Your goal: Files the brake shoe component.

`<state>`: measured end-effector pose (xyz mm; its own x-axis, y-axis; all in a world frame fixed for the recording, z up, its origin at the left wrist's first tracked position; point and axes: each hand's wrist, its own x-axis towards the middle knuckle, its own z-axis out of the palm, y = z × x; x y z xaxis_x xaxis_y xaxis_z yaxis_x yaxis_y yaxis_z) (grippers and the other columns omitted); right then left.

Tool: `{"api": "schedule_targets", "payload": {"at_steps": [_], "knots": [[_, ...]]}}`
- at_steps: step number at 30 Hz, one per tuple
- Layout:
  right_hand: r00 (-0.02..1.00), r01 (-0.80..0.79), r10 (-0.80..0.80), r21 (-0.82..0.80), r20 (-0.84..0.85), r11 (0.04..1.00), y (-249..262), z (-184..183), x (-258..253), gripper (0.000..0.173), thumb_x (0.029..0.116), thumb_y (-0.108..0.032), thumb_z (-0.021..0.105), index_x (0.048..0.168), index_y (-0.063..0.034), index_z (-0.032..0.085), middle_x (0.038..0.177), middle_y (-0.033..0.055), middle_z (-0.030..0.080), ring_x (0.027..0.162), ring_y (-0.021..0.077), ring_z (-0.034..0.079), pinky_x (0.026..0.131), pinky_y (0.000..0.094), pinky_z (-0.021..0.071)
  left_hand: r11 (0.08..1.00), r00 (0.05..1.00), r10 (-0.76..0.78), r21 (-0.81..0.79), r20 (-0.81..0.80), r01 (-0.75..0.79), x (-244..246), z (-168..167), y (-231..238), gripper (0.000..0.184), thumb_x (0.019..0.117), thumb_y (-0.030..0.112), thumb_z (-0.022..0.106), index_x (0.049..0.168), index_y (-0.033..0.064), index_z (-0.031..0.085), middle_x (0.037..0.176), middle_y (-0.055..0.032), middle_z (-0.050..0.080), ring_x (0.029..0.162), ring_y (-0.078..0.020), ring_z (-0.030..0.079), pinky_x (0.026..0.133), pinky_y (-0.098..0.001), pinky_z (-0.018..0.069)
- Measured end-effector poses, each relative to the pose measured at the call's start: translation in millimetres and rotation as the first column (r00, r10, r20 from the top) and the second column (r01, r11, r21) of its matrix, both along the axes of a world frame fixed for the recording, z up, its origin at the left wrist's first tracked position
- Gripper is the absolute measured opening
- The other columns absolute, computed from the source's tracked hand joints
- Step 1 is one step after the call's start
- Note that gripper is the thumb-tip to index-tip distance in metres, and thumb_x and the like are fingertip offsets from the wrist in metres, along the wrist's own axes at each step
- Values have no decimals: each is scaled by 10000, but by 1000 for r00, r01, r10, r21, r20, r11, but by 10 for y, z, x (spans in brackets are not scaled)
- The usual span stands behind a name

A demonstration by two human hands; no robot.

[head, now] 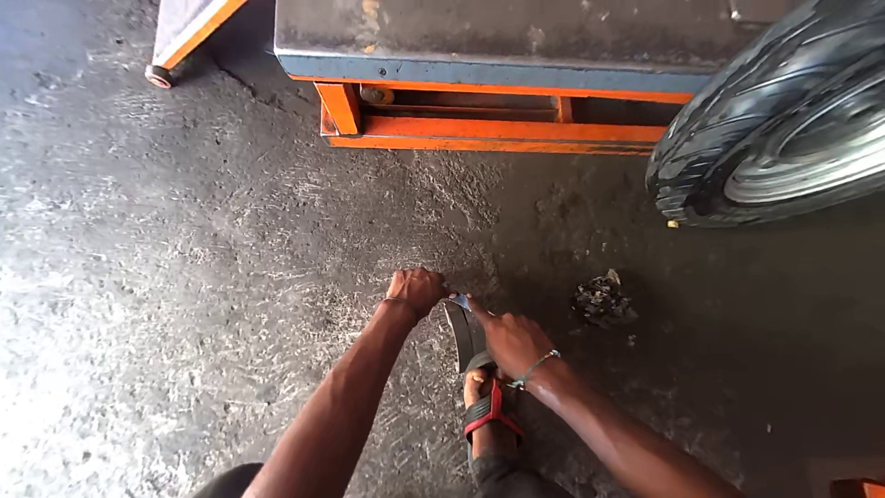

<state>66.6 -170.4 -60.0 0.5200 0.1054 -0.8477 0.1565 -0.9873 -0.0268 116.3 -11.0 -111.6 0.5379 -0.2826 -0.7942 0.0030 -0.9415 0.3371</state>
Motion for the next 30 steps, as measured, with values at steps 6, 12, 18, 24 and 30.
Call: {"api": "schedule_targets", "payload": {"at_steps": [6,12,18,24,30], "knots": [[999,-41,40,27,35,999,-50,-30,-39,645,1052,-108,489,1632,-306,291,1034,208,722,971,405,702,821,548,546,999,1000,23,-22,3,-23,-120,-60,36,503,1082,463,445,1233,30,651,1188,-247,685,1146,-440,650,937,-653,472],[996,-92,92,33,2,995,-220,31,-142,673,1057,-115,480,1643,-341,237,1039,209,714,976,404,701,837,533,545,997,1000,-5,-77,21,6,-228,12,25,507,1077,474,452,1199,30,665,1132,-249,696,1105,-447,661,923,-658,480],[987,-95,73,153,142,984,-511,-98,-300,607,1060,-132,482,1615,-332,339,906,192,722,841,396,714,753,532,562,993,996,-81,-82,21,83,-232,37,-86,519,1077,482,444,1204,30,665,1129,-247,697,1106,-448,662,924,-650,488],[974,-106,68,170,218,980,-613,-201,-308,569,1068,-150,474,1594,-349,385,852,176,722,795,386,717,711,527,563,984,984,-175,-36,21,175,-135,75,-187,545,1091,473,404,1182,-5,649,1120,-266,689,1099,-451,661,909,-638,486],[974,-90,50,175,221,980,-635,-207,-328,552,1070,-161,464,1582,-356,406,830,173,720,777,385,717,693,522,561,987,988,-152,-59,25,153,-172,41,-185,538,1087,477,414,1182,5,654,1120,-252,696,1095,-443,668,910,-631,494]]}}
